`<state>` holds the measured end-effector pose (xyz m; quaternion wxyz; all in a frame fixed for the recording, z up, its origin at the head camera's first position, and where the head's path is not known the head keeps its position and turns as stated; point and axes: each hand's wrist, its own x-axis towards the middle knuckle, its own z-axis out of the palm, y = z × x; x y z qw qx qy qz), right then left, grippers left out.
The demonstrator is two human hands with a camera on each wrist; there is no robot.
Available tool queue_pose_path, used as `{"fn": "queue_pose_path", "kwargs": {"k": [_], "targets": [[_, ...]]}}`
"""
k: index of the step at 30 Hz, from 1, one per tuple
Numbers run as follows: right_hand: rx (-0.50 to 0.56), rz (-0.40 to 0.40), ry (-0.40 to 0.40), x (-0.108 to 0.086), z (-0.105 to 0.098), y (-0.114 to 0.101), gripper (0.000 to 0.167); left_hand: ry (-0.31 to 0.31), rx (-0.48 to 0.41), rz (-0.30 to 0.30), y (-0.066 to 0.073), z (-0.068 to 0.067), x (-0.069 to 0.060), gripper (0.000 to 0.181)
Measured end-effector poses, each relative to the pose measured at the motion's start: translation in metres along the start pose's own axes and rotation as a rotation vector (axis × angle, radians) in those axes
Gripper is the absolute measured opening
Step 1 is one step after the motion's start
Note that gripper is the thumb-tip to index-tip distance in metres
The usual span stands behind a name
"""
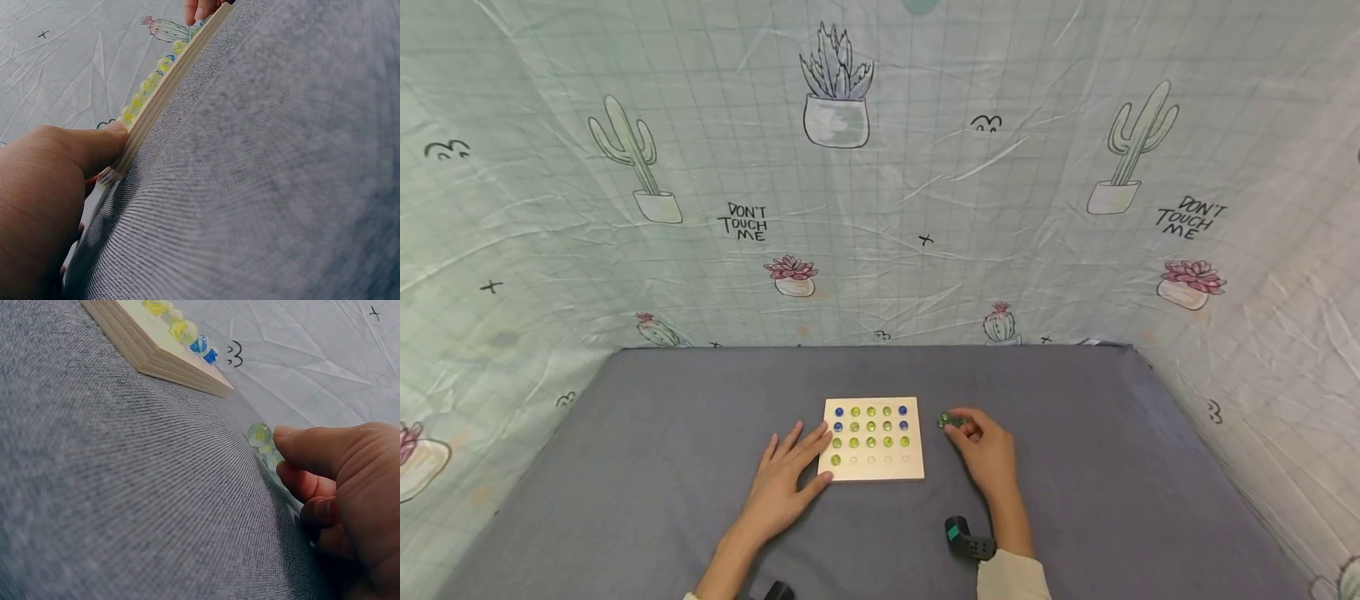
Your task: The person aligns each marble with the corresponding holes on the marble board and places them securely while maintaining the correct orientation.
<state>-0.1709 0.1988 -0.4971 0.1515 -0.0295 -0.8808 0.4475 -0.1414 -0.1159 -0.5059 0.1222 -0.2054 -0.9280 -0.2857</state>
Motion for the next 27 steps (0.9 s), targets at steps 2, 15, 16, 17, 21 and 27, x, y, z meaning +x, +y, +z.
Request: {"fn": "queue_pose_path", "kwargs": {"k": [2,15,16,17,21,27], "targets": [[-0.001,-0.001,0.001,0.0,0.0007,-0.0004,0.022,0.007,0.004,0.006,0.0001,-0.0002,0.0,0.057],[-0.044,-0.059,-0.067,-0.0012,0.0016,-0.0001,0.025,0.015,0.008,0.013,-0.0005,0.0003,-0.0003,0.057],[-0.046,-0.059,-0.071,-0.0011,0.0016,-0.0003,0.026,0.019,0.011,0.017,-0.0006,0.0006,-0.0003,0.057],[-0.049,-0.061,-0.074,-0.0011,0.0017,-0.0005,0.026,0.025,0.013,0.02,-0.0005,0.0009,-0.0004,0.057],[-0.059,-0.06,-0.083,-0.0004,0.002,-0.0017,0.026,0.039,0.015,0.028,-0.0001,0.0013,-0.0003,0.057],[-0.084,-0.041,-0.09,0.0004,0.0032,-0.0021,0.025,0.021,0.015,0.013,0.0007,0.0009,0.0,0.057]]}}
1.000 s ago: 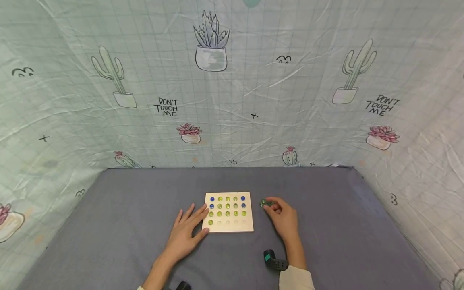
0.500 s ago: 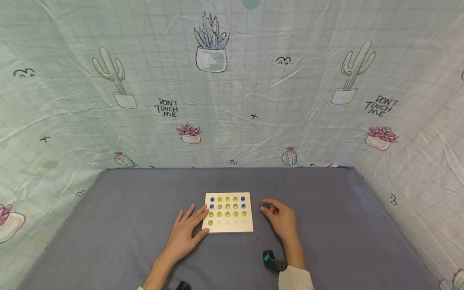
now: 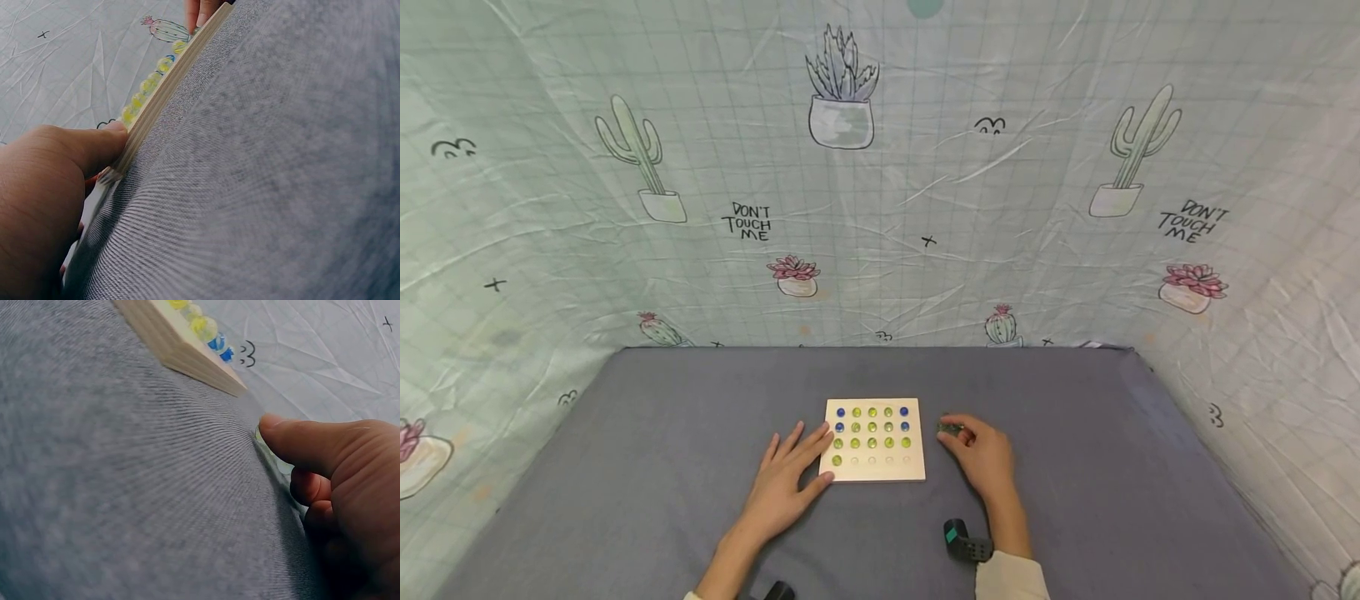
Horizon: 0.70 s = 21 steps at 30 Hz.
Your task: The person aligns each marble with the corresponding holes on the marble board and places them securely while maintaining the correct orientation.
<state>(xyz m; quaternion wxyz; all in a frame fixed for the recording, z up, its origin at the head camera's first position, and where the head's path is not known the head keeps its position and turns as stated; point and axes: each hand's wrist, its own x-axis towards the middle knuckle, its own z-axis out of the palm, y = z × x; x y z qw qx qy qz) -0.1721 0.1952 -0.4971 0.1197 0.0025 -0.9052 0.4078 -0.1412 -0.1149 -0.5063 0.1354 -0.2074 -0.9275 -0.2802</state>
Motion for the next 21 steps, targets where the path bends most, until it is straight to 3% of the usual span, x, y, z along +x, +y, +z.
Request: {"fn": "queue_pose_path", "kwargs": {"k": [21], "targets": [[-0.035,0.016,-0.014,-0.0012,0.001,-0.003,0.019,-0.006,-0.008,-0.008,0.001,-0.0014,-0.0002,0.056]]}}
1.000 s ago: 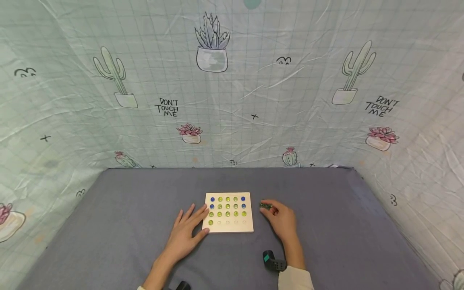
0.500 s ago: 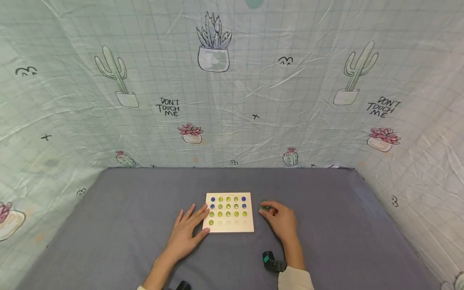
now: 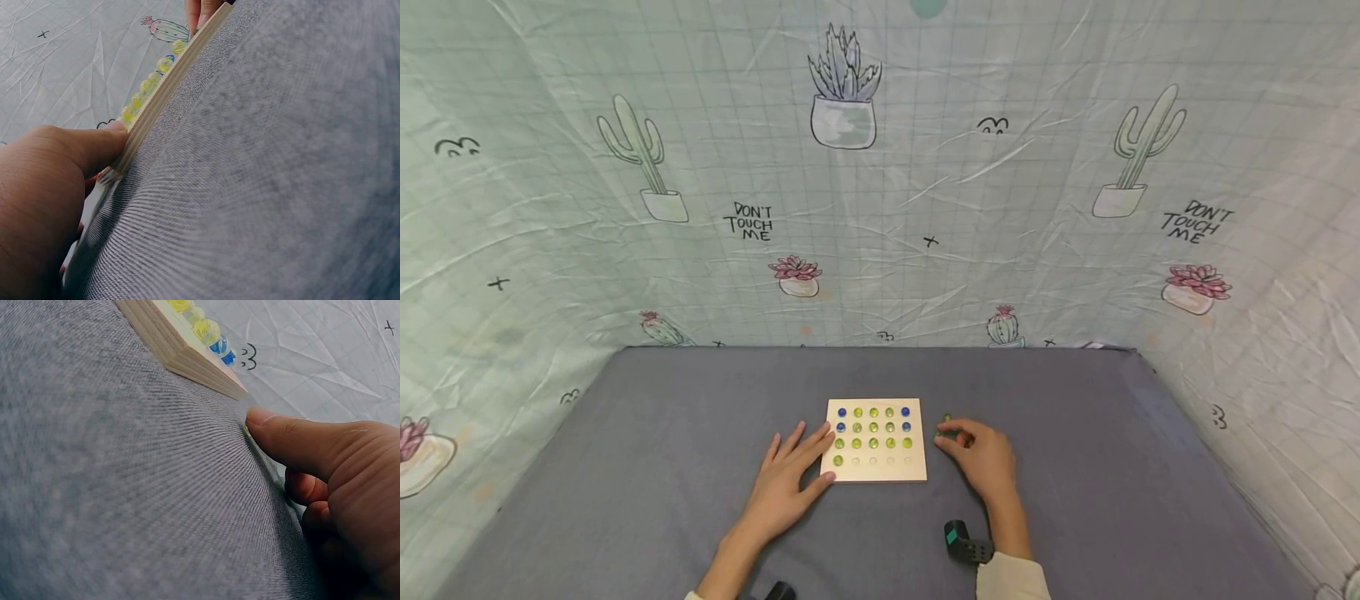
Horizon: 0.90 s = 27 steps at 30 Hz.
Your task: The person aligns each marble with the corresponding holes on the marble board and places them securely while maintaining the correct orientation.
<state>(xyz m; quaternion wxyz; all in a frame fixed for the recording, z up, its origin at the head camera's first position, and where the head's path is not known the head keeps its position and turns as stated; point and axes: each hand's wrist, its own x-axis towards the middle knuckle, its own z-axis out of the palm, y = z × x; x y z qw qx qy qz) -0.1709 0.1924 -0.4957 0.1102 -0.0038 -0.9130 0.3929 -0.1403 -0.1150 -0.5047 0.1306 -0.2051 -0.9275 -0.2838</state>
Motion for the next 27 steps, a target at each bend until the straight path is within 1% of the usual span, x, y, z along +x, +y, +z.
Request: {"fn": "queue_pose_path", "kwargs": {"k": [6,11,19,27], "targets": [[-0.005,0.002,-0.027,0.0002,-0.0004,-0.0011,0.019,-0.01,-0.004,-0.004,-0.0008,-0.0005,0.0,0.057],[-0.004,0.009,-0.043,0.0004,-0.0005,-0.0019,0.02,-0.004,0.002,-0.002,-0.0017,0.0003,-0.0002,0.057],[-0.019,0.007,-0.052,-0.0005,-0.0011,-0.0006,0.02,0.006,0.001,0.015,-0.0018,0.0012,-0.001,0.057],[-0.026,0.006,-0.053,0.0009,-0.001,-0.0012,0.019,0.013,0.007,0.018,-0.0018,0.0,0.0002,0.057]]}}
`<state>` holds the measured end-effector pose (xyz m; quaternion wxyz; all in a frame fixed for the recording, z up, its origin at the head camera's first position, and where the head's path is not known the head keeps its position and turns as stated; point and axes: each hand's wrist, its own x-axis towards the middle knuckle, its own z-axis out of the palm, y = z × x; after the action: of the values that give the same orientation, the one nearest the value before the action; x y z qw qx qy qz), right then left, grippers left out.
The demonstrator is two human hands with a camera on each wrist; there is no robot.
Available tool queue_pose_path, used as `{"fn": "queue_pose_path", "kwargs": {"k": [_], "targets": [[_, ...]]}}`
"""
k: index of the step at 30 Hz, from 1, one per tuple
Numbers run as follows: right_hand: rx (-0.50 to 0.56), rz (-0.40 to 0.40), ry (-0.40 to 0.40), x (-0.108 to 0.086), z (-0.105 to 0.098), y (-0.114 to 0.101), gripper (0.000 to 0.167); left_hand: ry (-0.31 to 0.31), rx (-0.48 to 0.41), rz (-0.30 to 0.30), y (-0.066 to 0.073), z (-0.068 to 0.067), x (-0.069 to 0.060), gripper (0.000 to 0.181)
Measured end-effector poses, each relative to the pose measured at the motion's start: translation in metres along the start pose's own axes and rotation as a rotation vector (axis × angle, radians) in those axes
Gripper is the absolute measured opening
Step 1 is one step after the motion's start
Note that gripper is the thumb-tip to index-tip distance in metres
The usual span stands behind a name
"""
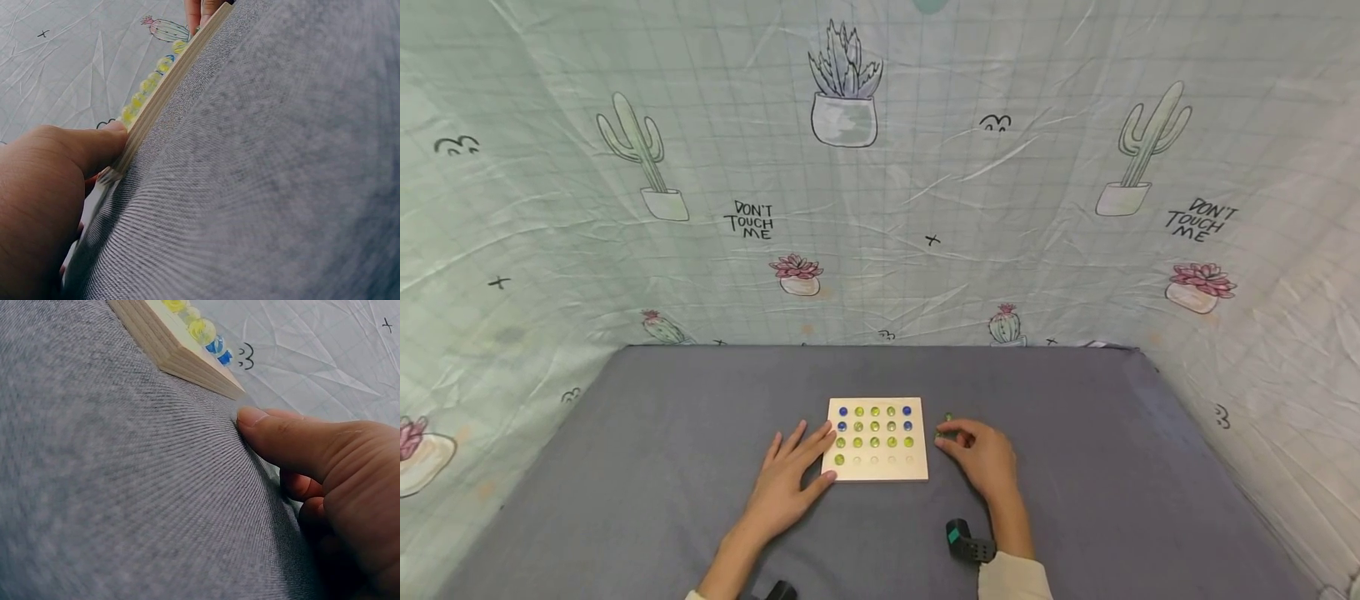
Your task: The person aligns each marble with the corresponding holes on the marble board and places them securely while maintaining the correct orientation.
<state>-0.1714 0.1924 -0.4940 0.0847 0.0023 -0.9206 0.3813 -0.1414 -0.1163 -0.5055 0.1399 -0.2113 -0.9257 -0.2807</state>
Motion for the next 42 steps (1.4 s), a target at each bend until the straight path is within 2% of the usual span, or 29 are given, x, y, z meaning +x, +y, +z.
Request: {"fn": "queue_pose_path", "kwargs": {"k": [12,22,31,42], "targets": [[0.019,-0.004,0.018,0.0,-0.001,0.001,0.018,-0.015,-0.011,-0.004,0.002,-0.001,0.001,0.057],[0.116,-0.018,0.07,0.001,-0.004,-0.003,0.016,-0.021,-0.009,-0.018,0.002,-0.002,0.002,0.057],[0.157,-0.022,0.086,-0.001,-0.003,-0.013,0.016,0.006,-0.003,0.003,0.002,0.0,0.0,0.057],[0.198,-0.025,0.012,-0.001,0.004,-0.031,0.019,-0.017,-0.002,-0.018,0.004,-0.004,0.001,0.056]]}}
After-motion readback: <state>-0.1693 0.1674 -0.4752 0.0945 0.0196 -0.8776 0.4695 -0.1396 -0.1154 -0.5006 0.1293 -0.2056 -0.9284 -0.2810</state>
